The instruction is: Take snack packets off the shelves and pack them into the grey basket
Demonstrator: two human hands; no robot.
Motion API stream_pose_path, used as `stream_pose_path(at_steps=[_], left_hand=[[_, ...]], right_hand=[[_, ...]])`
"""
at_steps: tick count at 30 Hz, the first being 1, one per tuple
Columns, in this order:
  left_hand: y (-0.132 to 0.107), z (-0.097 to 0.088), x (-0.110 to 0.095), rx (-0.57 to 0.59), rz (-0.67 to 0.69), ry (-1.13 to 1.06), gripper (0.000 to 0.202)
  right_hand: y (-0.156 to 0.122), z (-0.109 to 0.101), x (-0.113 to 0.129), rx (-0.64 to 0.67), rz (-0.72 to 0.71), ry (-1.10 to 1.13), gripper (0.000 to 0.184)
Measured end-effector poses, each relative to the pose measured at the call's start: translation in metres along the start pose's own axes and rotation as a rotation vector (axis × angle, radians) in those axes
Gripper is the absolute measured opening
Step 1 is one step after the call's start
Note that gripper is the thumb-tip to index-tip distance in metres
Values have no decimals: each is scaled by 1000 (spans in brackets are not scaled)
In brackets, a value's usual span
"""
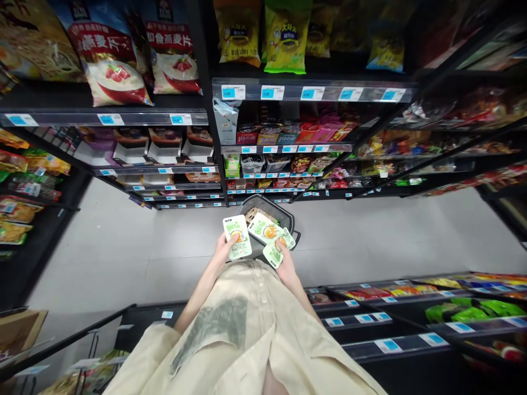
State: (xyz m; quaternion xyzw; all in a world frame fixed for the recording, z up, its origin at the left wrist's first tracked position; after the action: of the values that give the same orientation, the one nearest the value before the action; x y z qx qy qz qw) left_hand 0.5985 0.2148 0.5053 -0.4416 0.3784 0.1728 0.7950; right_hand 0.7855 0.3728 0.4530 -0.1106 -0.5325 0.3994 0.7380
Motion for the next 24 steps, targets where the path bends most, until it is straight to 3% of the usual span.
stream_pose_path(at_steps=[4,8,11,14,16,19,24], left_hand=[[-6,1,-2,29,-98,-53,58],[-9,9,9,91,-214,-195,47],[-10,17,16,116,-249,-289,45],[-13,30,13,207,-244,-405,53],[-18,39,4,312,-219,-481,62],[-24,43,-5,387,-165,-510,77],[-22,36,6,297,-142,-274,66]], right_hand=[[-6,5,23,-82,-146,-5,47],[-25,27,69,-2,-543,-373,28],[-55,68,88,333,-902,-754,17],[-84,102,75,715,-1122,-1079,26],[-93,111,63,815,-1175,-1225,30],[-96,113,56,827,-1187,-1310,33],[-95,109,62,840,-1151,-1273,35]])
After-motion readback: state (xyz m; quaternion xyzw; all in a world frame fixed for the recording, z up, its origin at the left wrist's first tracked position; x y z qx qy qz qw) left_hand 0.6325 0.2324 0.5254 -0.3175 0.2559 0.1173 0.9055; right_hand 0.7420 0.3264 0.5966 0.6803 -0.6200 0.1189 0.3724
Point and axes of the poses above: each hand's wrist, its own y-axis towards the middle knuckle, its own z-axis out of the palm, x = y × z, the point moved 7 cm from there along y, towards the middle knuckle, and after that the axes turned 4 degrees about -z, right-handed, at the moved point
